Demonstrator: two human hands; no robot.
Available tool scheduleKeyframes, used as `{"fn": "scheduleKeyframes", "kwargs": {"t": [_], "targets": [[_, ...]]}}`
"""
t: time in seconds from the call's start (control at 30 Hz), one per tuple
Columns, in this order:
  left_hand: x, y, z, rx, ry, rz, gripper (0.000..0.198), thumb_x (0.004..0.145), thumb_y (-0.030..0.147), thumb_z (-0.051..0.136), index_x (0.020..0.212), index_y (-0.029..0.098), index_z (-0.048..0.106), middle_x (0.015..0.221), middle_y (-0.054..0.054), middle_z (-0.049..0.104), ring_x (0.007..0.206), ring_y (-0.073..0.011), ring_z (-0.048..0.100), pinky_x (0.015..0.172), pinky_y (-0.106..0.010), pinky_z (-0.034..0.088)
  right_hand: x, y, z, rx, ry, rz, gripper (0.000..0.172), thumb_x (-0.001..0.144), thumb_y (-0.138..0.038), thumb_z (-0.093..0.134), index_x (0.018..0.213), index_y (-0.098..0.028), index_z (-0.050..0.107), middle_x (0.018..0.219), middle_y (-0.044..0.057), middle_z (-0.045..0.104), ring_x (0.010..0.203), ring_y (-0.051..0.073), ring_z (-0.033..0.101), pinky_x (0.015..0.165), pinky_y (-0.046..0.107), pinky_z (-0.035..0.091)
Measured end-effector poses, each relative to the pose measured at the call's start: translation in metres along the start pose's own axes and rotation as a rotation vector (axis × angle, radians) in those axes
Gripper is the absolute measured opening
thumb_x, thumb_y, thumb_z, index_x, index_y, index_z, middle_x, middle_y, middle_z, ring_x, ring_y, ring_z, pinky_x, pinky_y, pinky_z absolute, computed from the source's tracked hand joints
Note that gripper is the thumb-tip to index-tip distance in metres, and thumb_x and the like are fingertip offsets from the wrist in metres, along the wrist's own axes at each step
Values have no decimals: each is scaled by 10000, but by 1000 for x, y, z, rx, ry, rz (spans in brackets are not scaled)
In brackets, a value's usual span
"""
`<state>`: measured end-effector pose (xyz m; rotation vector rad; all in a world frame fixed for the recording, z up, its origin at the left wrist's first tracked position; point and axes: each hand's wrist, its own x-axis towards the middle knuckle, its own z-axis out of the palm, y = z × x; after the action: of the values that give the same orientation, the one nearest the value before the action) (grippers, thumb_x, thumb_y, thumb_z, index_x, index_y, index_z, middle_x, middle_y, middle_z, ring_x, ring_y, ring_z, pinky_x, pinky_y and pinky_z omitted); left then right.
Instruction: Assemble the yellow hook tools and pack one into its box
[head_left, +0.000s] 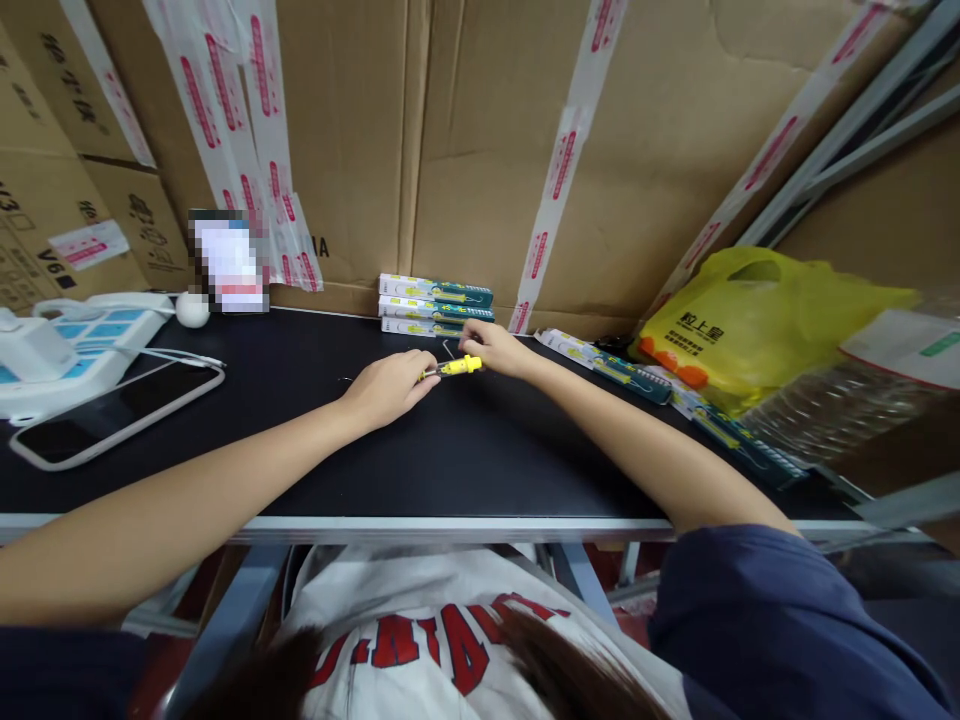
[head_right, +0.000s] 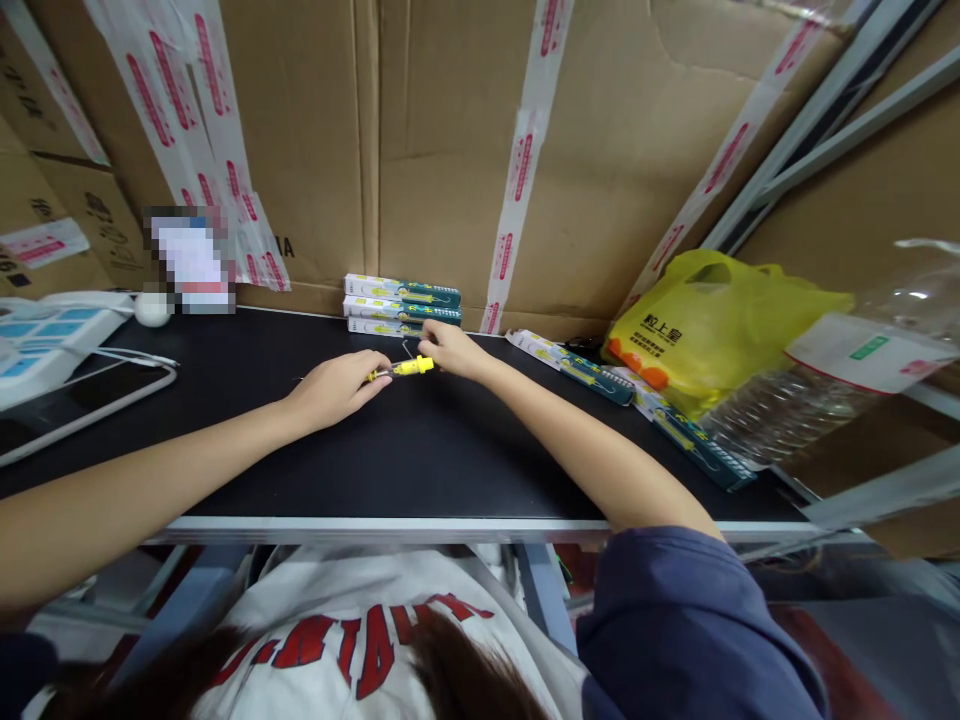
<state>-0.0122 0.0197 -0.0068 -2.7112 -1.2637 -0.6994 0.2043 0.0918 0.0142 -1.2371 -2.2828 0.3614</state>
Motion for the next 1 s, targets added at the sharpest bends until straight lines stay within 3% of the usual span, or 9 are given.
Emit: {"fn": "scheduleKeyframes", "kwargs": {"t": [0.1,0.23,0.37,0.5,0.7,0.83,0.9,1.0], "targets": [[0,-4,-2,-63,-6,-4,346,972,351,385,1210,190,580,1186,-73,675,1028,-236,649,842,-330,486,-35,8,-3,378,4,86,56,813,-201,456,781,-214,411,768,17,623,623,132,616,475,225,480],[0,1,-8,-92,-1,41,405,978,394,374,1302,226,548,1241,-49,670,1070,-227,647,863,-316,481,-63,6,-3,295,81,-55,51,837,-234,491,811,-209,454,787,18,634,687,145,618,548,250,507],[0,7,-13,-99,20,54,400,981,424,393,1290,236,561,1244,-30,676,1079,-218,645,858,-296,472,-66,-4,-7,234,150,-187,86,871,-252,502,809,-212,459,754,3,617,682,139,590,608,269,503],[1,8,-15,-101,77,28,338,963,401,451,1213,224,593,1163,-35,699,983,-201,665,804,-279,470,-65,-8,-6,303,144,-131,183,920,-338,501,799,-213,444,767,20,642,670,137,602,588,269,515],[0,11,-16,-138,58,-13,307,934,360,486,1182,205,581,1069,-46,714,922,-207,673,737,-276,457,-63,-11,1,754,83,77,428,814,-573,635,802,-214,400,921,39,643,692,143,665,454,240,533],[0,12,-15,-129,10,-1,332,957,387,429,1193,203,573,991,-36,719,816,-196,666,666,-275,425,-65,-24,1,919,105,51,495,753,-581,705,751,-200,389,1017,40,639,753,130,678,496,226,567],[0,12,-15,-112,9,7,335,959,390,428,1196,203,572,983,-33,716,797,-189,660,652,-271,412,-67,-29,0,893,91,25,508,741,-568,726,710,-194,384,1000,49,645,637,94,644,400,177,491],[0,14,-15,-82,-6,18,342,955,401,441,1203,207,574,993,-32,714,805,-186,658,652,-266,408,-69,-32,1,854,91,-4,550,744,-524,743,628,-190,322,990,51,651,410,-4,449,281,150,274]]}}
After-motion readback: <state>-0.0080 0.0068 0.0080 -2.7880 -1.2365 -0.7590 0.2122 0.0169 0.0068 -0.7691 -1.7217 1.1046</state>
